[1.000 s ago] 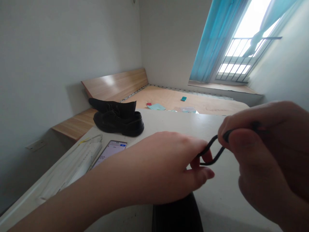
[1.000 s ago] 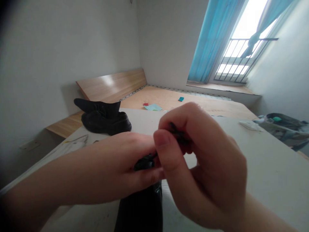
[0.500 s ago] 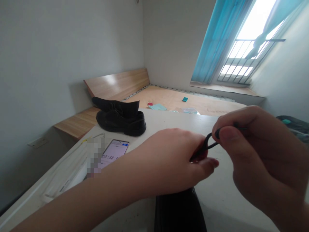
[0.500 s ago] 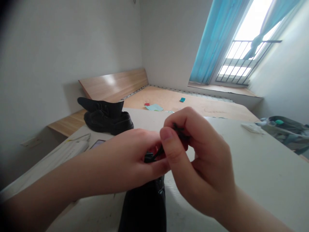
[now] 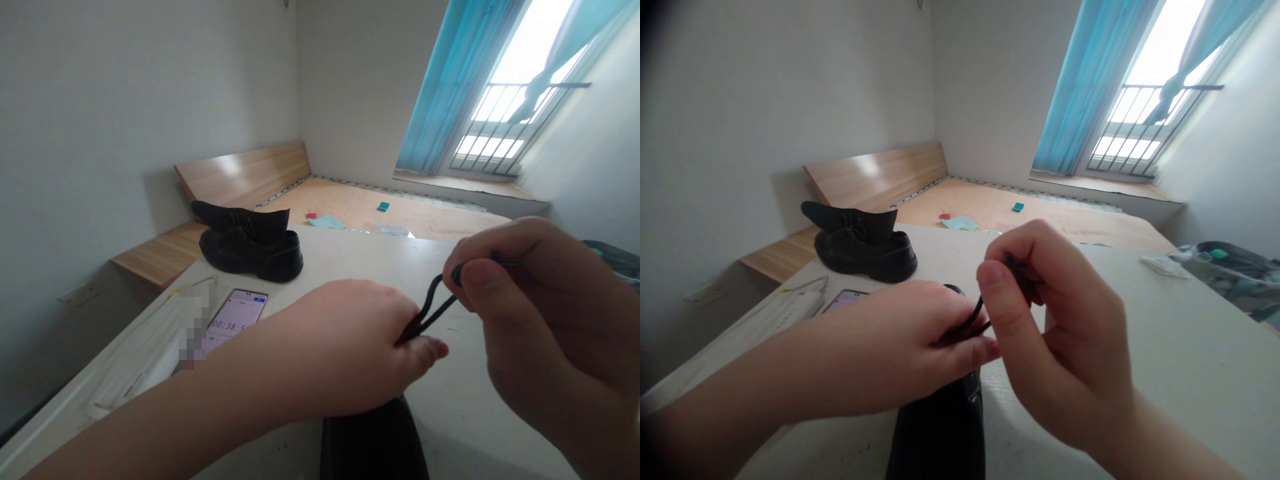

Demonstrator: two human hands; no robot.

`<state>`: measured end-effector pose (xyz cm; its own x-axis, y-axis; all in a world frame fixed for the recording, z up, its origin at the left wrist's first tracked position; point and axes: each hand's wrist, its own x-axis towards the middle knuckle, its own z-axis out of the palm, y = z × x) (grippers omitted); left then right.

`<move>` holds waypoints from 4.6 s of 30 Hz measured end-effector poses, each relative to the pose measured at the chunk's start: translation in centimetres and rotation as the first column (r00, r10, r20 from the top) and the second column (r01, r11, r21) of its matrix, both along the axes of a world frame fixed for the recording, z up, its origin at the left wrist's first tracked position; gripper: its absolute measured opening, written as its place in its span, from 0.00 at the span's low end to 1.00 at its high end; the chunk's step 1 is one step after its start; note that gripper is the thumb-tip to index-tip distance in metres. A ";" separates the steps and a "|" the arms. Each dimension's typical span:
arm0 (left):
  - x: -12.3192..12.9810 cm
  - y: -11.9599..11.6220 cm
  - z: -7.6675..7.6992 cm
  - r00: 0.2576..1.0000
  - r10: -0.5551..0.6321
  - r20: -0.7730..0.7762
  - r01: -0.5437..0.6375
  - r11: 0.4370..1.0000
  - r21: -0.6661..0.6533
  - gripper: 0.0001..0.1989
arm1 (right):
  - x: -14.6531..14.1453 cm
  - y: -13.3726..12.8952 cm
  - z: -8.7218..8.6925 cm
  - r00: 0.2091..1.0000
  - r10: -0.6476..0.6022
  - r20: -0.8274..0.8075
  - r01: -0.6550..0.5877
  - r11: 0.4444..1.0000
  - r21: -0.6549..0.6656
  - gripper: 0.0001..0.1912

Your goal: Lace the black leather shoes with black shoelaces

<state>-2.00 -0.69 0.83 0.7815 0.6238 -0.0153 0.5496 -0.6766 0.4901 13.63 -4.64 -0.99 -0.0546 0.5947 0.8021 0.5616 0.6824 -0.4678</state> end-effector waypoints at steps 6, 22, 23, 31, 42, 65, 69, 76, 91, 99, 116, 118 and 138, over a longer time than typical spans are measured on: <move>1.0 0.5 -0.6 0.981 0.192 -0.018 -0.184 0.960 0.213 0.19 | 0.4 0.7 -0.1 1.000 -0.023 -0.012 0.023 1.000 0.006 0.09; 1.1 0.4 -0.4 0.992 0.109 0.064 -0.123 0.955 0.269 0.19 | 0.4 0.6 -0.1 0.993 0.013 -0.117 -0.026 0.994 -0.106 0.09; 1.1 0.4 -0.4 0.991 0.112 0.073 -0.127 0.958 0.256 0.21 | 0.4 0.6 -0.1 0.992 0.018 -0.127 -0.032 0.994 -0.107 0.09; 1.1 0.6 -0.2 0.989 0.096 0.109 -0.116 0.973 0.197 0.22 | 0.7 0.7 -0.2 0.992 0.021 -0.127 -0.034 0.994 -0.100 0.10; 1.2 0.7 -0.1 0.988 0.069 0.135 -0.099 0.967 0.235 0.17 | 0.5 0.5 -0.1 0.993 0.024 -0.115 -0.040 0.989 -0.139 0.10; 0.5 2.4 0.1 0.926 0.186 0.328 -0.097 0.958 -0.271 0.15 | 2.3 0.8 0.5 0.952 0.114 -0.286 -0.233 0.872 -0.431 0.14; 0.3 2.7 0.1 0.935 0.167 0.313 -0.072 0.954 -0.292 0.14 | 2.0 1.4 0.2 0.812 0.193 -0.550 -0.563 0.505 -0.654 0.09; 0.3 3.1 -0.3 0.869 0.337 0.362 -0.155 0.880 -0.449 0.24 | 1.9 1.6 0.2 0.769 0.119 -0.628 -0.610 0.427 -0.667 0.07; 0.2 2.1 0.4 0.920 0.091 0.381 -0.021 0.983 -0.184 0.11 | 3.0 2.1 0.3 0.887 0.328 -0.326 -0.398 0.182 -0.899 0.15; -0.1 1.8 0.8 0.947 0.087 0.311 -0.065 0.995 -0.079 0.10 | 3.3 2.3 -0.1 0.929 0.306 -0.208 -0.310 0.340 -0.888 0.13; -0.1 2.1 0.6 0.947 0.119 0.299 -0.115 0.993 -0.030 0.11 | 3.7 2.2 -0.3 0.947 0.299 -0.114 -0.232 0.397 -0.888 0.14; -0.1 2.1 0.6 0.942 0.111 0.318 -0.103 0.994 -0.039 0.10 | 3.4 2.3 0.0 0.932 0.329 -0.151 -0.280 0.389 -0.878 0.11; 0.0 2.0 0.7 0.927 0.115 0.357 -0.052 0.982 -0.180 0.09 | 3.3 2.2 0.4 0.890 0.349 -0.293 -0.396 0.275 -0.876 0.16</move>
<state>-1.98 1.28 1.54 0.6976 0.7000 0.1527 0.3629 -0.5290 0.7671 16.92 -2.44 -0.54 -0.4650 0.8630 -0.1975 0.3349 -0.0350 -0.9416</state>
